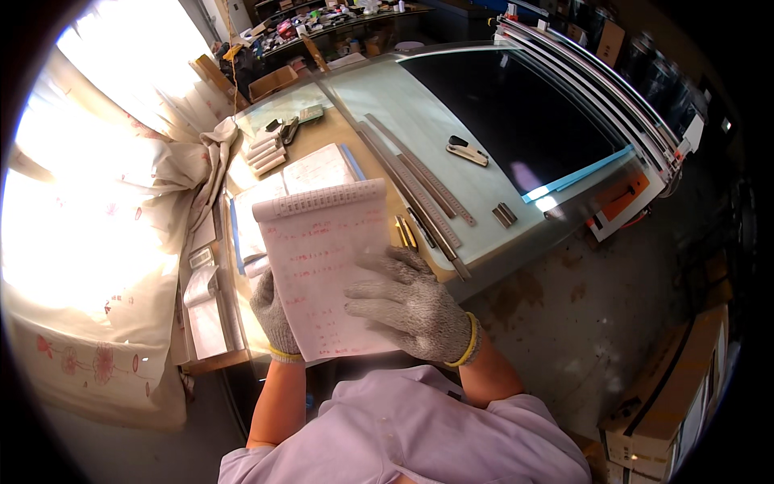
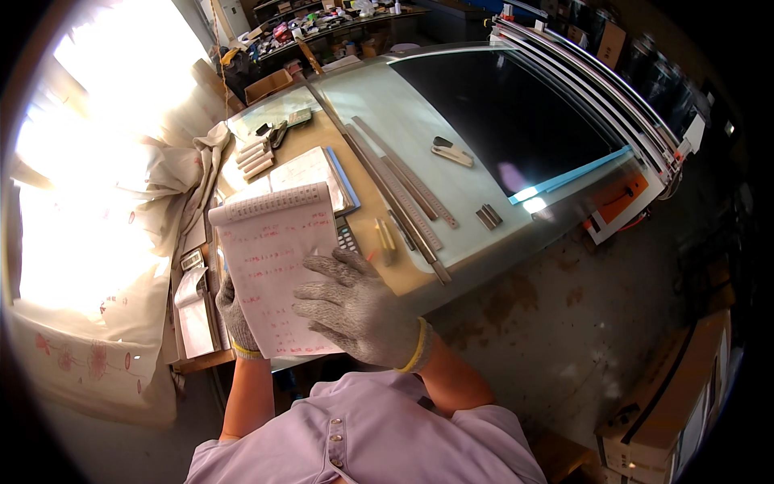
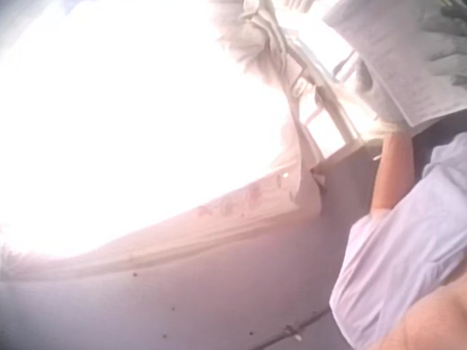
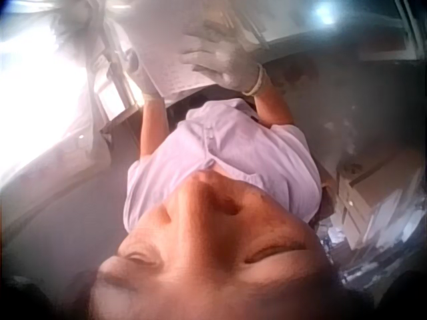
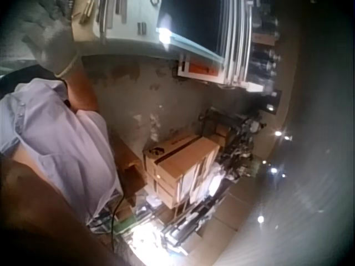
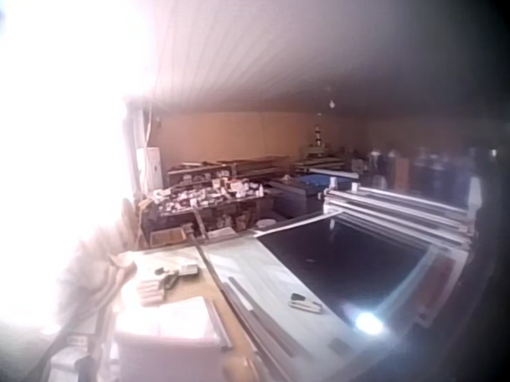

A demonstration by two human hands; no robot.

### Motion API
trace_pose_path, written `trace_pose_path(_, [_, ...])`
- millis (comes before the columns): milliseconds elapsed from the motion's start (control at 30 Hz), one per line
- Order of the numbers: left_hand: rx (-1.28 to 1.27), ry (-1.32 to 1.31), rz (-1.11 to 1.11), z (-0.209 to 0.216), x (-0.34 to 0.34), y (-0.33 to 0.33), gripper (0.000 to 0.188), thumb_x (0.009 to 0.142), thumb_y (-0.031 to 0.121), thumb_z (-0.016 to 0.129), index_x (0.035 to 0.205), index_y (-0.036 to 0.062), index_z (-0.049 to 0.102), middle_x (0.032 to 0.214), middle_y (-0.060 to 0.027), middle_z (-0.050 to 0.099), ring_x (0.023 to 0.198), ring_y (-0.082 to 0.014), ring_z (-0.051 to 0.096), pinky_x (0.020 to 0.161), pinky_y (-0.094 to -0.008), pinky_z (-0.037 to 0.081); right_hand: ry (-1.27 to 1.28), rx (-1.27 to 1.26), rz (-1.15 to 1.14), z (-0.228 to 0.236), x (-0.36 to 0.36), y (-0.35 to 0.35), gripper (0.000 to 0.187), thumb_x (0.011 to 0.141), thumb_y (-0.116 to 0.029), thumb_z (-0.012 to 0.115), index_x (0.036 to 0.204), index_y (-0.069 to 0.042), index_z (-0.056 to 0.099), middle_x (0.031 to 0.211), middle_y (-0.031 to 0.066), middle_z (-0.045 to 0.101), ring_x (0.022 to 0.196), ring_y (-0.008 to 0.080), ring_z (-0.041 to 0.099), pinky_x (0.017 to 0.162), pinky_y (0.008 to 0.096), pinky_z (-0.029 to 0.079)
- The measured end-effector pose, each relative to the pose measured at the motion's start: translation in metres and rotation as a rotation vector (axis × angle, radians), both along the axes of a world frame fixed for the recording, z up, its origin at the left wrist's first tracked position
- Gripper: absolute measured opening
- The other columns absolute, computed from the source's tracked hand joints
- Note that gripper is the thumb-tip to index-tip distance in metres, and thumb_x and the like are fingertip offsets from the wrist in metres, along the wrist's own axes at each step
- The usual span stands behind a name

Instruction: The person aligns a large sheet of dark window film on a glass pane using a cutting machine, then uses a squeegee to smooth the film and remove air bubbles. They later consult a notebook and operate a control panel on a second machine.

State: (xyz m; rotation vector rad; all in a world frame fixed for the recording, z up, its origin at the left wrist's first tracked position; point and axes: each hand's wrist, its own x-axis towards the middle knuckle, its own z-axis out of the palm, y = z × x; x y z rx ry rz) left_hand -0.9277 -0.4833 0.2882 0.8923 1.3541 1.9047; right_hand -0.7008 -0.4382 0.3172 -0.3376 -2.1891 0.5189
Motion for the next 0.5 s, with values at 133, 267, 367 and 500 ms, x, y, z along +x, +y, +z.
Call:
trace_pose_path(133, [0.004,0.006,0.0,-0.0033,-0.0025,-0.0014,0.021,0.101,0.013,0.059,0.107,-0.0048,0.07,0.093,-0.0053,0.07,0.08,-0.0095,0.063,0.07,-0.0253,0.054,-0.006,0.0,0.0,0.0007,0.0,-0.0011,0.037,0.078,-0.009,0.074,0.115,-0.011,0.071,0.127,0.0078,0.065,0.133,0.0361,0.051,0.114,0.0548,0.031])
trace_pose_path(267, [0.002,0.022,0.001,-0.0046,-0.0039,-0.0021,0.021,0.101,0.013,0.059,0.107,-0.0048,0.07,0.092,-0.0055,0.07,0.08,-0.0098,0.063,0.07,-0.0255,0.054,-0.013,-0.001,-0.002,-0.0004,0.0002,-0.0026,0.038,0.078,-0.01,0.074,0.116,-0.011,0.071,0.128,0.0074,0.065,0.133,0.0361,0.05,0.115,0.0549,0.031])
trace_pose_path(367, [-0.005,0.031,-0.008,-0.0043,-0.004,-0.0032,0.022,0.101,0.014,0.059,0.107,-0.0049,0.07,0.092,-0.0056,0.07,0.079,-0.0099,0.063,0.07,-0.0255,0.054,-0.003,0.011,-0.002,-0.0023,0.0006,-0.0026,0.038,0.078,-0.011,0.074,0.116,-0.011,0.07,0.129,0.0071,0.064,0.134,0.0359,0.05,0.116,0.055,0.03])
trace_pose_path(500, [-0.018,0.032,-0.006,0.0005,-0.0009,-0.0043,0.023,0.101,0.014,0.06,0.107,-0.0051,0.069,0.092,-0.0059,0.07,0.08,-0.0099,0.063,0.07,-0.0258,0.054,-0.008,0.011,-0.006,-0.0026,0.0012,-0.0032,0.038,0.078,-0.011,0.073,0.116,-0.012,0.071,0.129,0.0071,0.065,0.133,0.0355,0.05,0.116,0.0549,0.03])
